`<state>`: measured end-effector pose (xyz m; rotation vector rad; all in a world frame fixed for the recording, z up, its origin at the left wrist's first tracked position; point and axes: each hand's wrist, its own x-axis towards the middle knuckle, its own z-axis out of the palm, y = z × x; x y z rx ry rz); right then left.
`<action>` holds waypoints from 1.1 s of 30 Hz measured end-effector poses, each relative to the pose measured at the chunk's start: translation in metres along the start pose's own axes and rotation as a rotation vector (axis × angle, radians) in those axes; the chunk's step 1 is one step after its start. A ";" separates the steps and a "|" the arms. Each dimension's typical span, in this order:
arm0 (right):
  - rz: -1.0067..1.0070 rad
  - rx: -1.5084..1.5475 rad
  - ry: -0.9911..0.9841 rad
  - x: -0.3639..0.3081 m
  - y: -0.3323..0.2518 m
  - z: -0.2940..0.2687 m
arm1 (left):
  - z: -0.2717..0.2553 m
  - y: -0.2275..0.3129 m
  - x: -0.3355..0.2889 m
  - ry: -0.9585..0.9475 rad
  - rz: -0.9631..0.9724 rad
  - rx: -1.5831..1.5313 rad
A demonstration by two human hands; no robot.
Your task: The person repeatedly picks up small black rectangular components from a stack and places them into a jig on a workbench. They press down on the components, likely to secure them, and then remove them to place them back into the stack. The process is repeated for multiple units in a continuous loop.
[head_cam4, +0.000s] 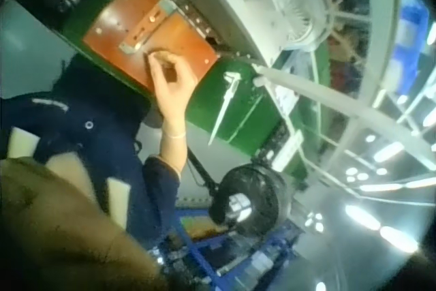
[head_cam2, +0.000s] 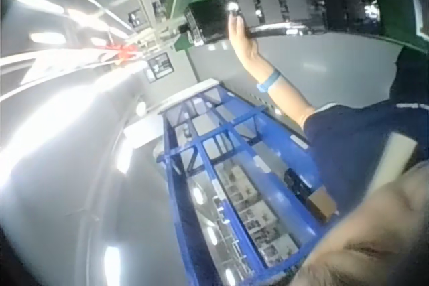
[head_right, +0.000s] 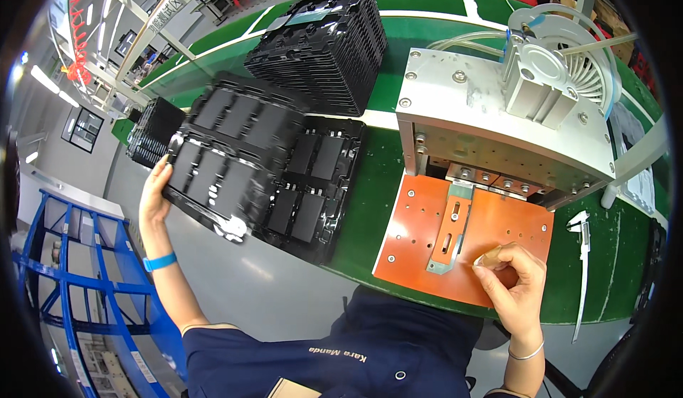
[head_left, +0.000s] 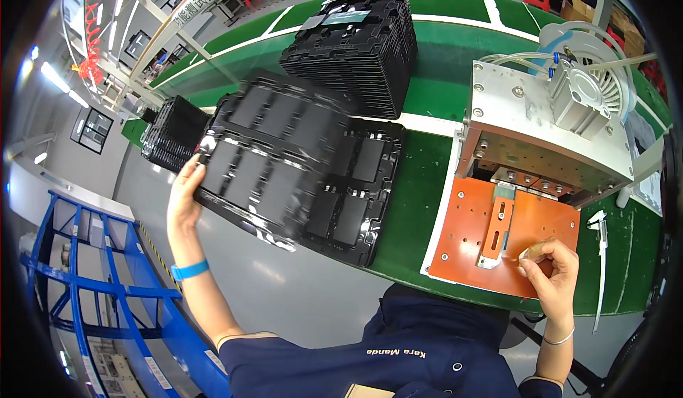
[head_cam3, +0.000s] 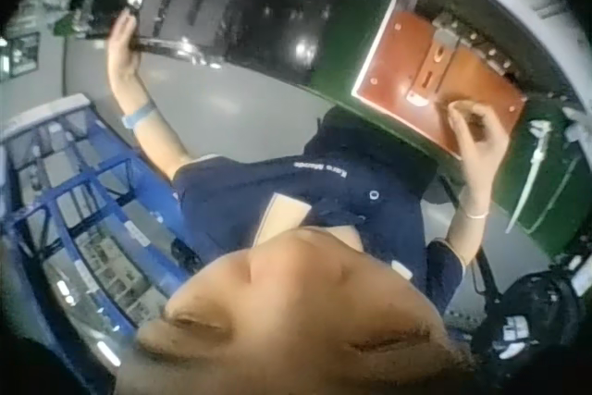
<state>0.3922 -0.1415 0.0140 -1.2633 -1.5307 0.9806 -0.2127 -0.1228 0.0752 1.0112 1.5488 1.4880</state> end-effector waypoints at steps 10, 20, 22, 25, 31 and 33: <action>-0.008 0.020 0.035 0.003 0.001 0.004 | -0.159 0.003 0.084 0.086 -0.126 0.167; 0.049 0.002 0.007 0.002 0.001 0.000 | -0.172 -0.077 0.102 0.328 0.000 0.576; 0.043 0.040 0.033 0.008 -0.005 0.003 | -0.163 -0.067 0.100 0.422 0.214 0.870; -0.306 -0.337 -0.094 0.030 -0.045 0.015 | -0.039 -0.029 0.071 0.881 0.914 1.503; -1.086 -0.838 -0.452 0.132 -0.059 0.124 | 0.162 -0.037 0.009 0.195 0.703 1.199; -1.203 -0.999 -0.425 0.172 -0.039 0.172 | 0.178 -0.059 0.018 0.125 0.492 1.363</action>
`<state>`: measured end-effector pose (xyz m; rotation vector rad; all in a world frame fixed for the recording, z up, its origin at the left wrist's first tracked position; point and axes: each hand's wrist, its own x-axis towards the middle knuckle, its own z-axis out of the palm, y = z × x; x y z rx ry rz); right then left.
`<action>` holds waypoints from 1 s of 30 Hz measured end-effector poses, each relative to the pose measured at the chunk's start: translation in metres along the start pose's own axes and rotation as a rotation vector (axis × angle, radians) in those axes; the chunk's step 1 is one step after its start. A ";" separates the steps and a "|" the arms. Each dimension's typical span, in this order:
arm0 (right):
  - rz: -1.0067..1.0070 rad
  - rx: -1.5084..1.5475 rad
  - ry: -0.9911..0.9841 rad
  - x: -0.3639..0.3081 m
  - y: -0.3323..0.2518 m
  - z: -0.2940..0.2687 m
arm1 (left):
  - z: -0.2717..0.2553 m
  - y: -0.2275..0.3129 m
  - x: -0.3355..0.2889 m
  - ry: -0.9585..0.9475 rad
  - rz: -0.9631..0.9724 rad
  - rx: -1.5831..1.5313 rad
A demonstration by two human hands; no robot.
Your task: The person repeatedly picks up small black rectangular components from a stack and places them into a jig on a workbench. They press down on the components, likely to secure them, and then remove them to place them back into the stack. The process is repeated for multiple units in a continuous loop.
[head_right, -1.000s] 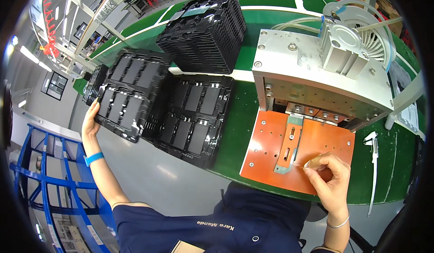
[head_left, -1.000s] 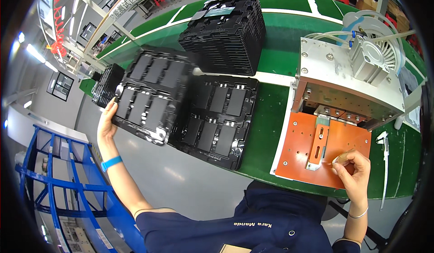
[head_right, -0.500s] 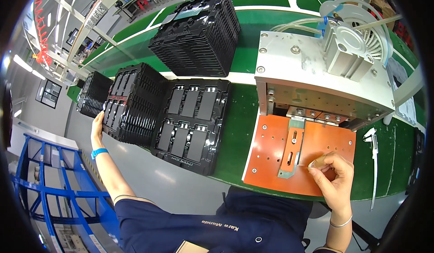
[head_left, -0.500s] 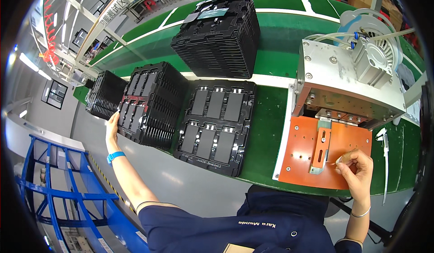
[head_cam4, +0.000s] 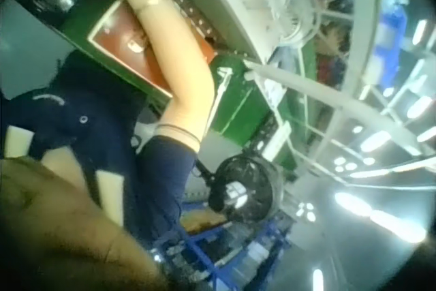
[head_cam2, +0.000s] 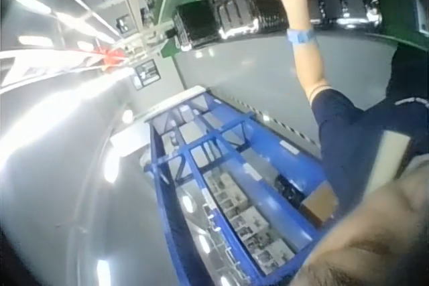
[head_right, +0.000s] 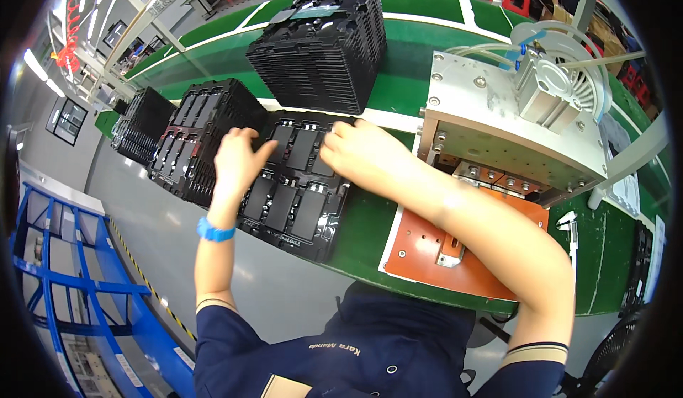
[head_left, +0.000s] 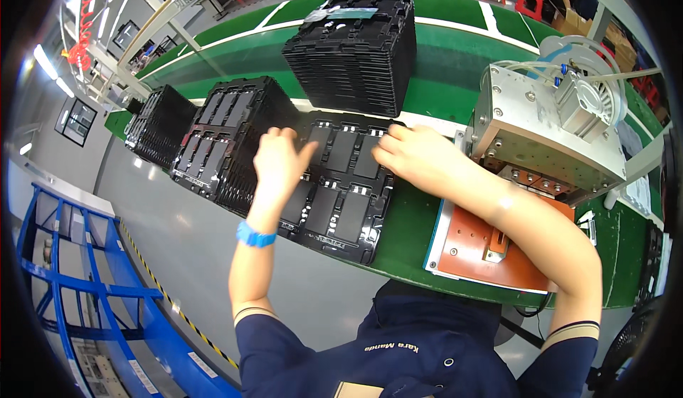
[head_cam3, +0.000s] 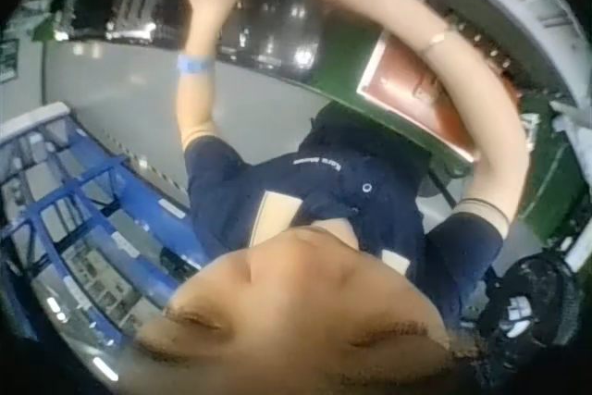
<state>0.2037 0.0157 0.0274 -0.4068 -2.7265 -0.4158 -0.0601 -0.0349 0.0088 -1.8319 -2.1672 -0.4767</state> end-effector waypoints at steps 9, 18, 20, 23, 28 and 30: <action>-0.175 -0.291 -0.256 0.050 0.010 0.083 | 0.054 0.006 0.012 -0.235 -0.243 -0.013; -0.188 -0.242 -0.213 0.048 0.012 0.079 | 0.043 -0.007 0.026 -0.350 -0.237 -0.084; -0.192 -0.286 -0.212 0.047 0.008 0.062 | 0.040 -0.009 0.028 -0.298 -0.179 -0.167; -0.094 -0.251 -0.105 0.026 0.004 0.025 | 0.032 -0.003 0.026 -0.145 -0.178 -0.306; 0.053 0.007 0.163 -0.051 -0.023 -0.064 | 0.012 0.026 -0.001 -0.756 -0.199 -1.090; 0.119 -0.043 0.241 -0.091 -0.034 -0.085 | 0.022 0.039 -0.013 -0.966 -0.165 -1.197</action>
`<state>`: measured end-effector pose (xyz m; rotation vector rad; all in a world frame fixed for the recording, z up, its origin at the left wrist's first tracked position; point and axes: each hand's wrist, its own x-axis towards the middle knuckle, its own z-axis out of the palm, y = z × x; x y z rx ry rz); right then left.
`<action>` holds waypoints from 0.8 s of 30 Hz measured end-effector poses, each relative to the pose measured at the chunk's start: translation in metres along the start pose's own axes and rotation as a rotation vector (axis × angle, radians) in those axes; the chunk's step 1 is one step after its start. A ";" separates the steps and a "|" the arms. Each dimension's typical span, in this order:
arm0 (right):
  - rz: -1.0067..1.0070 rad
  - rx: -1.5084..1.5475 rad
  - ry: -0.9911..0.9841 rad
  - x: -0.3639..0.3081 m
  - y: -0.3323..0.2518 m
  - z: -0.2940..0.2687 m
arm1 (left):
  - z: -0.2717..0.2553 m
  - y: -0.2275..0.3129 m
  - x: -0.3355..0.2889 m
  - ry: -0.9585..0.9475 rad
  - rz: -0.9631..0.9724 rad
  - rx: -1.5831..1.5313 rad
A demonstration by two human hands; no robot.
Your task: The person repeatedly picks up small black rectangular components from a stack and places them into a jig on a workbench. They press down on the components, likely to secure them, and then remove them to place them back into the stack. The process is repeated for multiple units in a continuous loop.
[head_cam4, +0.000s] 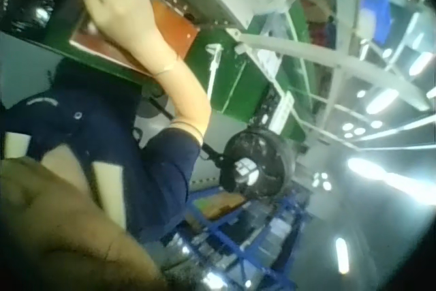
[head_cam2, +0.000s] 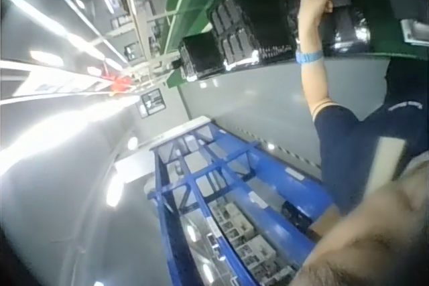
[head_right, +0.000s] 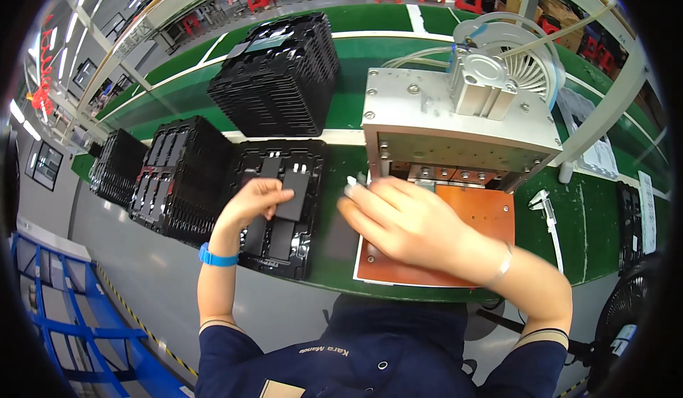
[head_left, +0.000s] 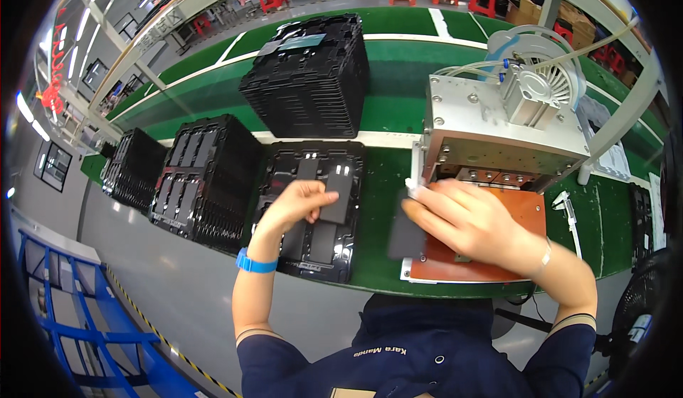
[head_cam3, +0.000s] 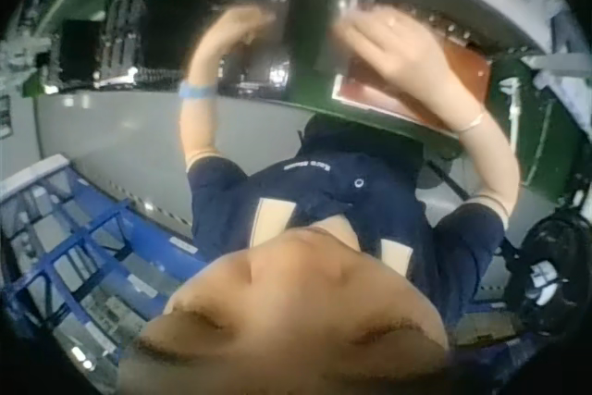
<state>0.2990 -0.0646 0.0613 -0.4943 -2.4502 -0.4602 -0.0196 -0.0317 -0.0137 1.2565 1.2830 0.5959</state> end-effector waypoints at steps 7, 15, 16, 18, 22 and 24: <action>0.624 -0.115 -0.046 -0.104 -0.029 -0.057 | 0.028 0.024 -0.001 0.342 0.149 0.817; 0.771 0.206 -0.140 -0.098 -0.026 -0.047 | 0.146 0.075 -0.020 -0.063 1.185 0.718; 0.774 0.228 -0.112 -0.099 -0.019 -0.045 | 0.160 0.078 -0.021 -0.187 1.230 0.765; 0.766 0.204 -0.107 -0.103 -0.009 -0.041 | 0.176 0.080 -0.020 -0.357 1.236 0.836; 0.708 0.164 -0.121 -0.106 -0.004 -0.030 | 0.184 0.069 -0.013 -0.492 1.118 0.892; 0.685 0.164 -0.132 -0.107 -0.002 -0.026 | 0.184 0.071 -0.011 -0.515 1.099 0.908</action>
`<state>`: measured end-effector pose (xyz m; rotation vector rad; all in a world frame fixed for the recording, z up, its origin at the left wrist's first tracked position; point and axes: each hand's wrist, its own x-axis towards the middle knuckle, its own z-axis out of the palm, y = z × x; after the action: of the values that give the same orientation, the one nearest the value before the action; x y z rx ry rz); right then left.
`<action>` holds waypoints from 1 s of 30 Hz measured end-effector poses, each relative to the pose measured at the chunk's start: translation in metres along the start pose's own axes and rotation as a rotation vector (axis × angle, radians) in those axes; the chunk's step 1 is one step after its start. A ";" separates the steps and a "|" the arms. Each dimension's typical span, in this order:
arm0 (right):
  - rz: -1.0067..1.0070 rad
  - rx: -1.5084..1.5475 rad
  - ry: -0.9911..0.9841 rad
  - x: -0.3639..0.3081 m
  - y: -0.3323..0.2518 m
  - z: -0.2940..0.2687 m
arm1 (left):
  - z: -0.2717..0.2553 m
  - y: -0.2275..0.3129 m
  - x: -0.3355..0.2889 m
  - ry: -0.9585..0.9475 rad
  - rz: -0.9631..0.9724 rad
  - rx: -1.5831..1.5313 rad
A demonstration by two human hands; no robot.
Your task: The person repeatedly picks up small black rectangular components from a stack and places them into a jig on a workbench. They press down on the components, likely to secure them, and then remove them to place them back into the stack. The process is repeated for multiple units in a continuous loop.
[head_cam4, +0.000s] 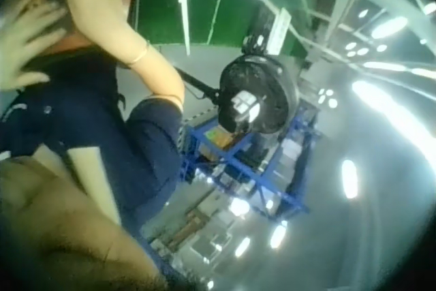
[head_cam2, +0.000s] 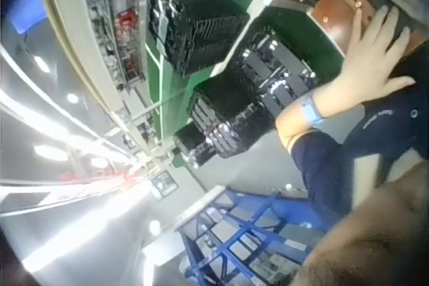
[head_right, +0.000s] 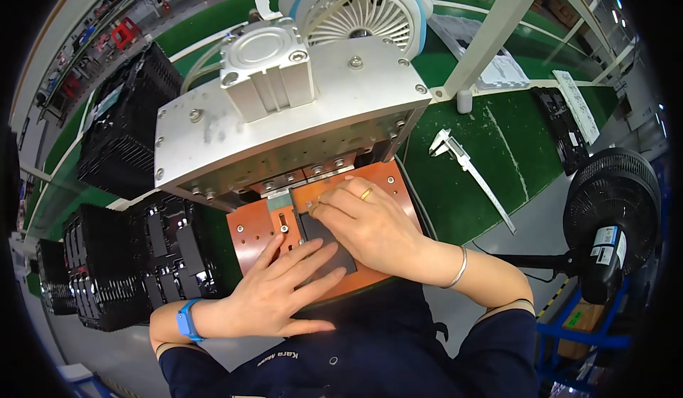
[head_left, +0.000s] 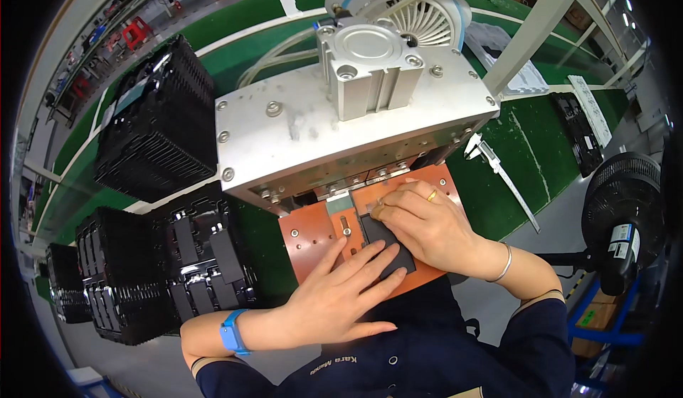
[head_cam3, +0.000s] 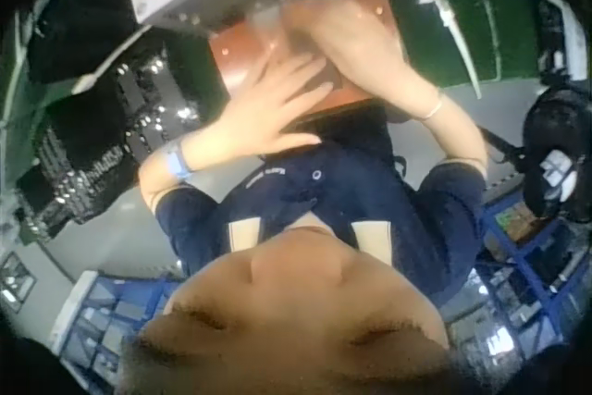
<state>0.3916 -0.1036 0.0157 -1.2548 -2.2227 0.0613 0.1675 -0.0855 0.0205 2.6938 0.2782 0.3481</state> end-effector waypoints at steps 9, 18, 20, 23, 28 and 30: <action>0.042 -0.022 0.044 0.000 0.000 0.002 | 0.001 0.000 -0.004 -0.024 -0.014 0.031; 0.093 0.065 -0.033 0.003 -0.002 -0.001 | -0.003 0.000 0.001 -0.023 -0.021 0.003; 0.107 0.042 0.008 -0.006 -0.003 -0.010 | -0.006 -0.002 -0.001 -0.001 -0.034 -0.057; 0.100 0.138 -0.067 -0.023 -0.013 -0.030 | -0.007 -0.009 -0.007 0.054 -0.053 -0.078; 0.051 0.119 -0.124 -0.033 -0.018 -0.020 | -0.013 -0.017 -0.005 0.041 -0.082 -0.104; 0.024 0.091 -0.115 -0.024 -0.012 -0.018 | -0.016 -0.019 -0.001 0.029 -0.103 -0.083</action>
<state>0.4012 -0.1339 0.0232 -1.2570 -2.2744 0.2466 0.1592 -0.0625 0.0265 2.5838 0.4005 0.3600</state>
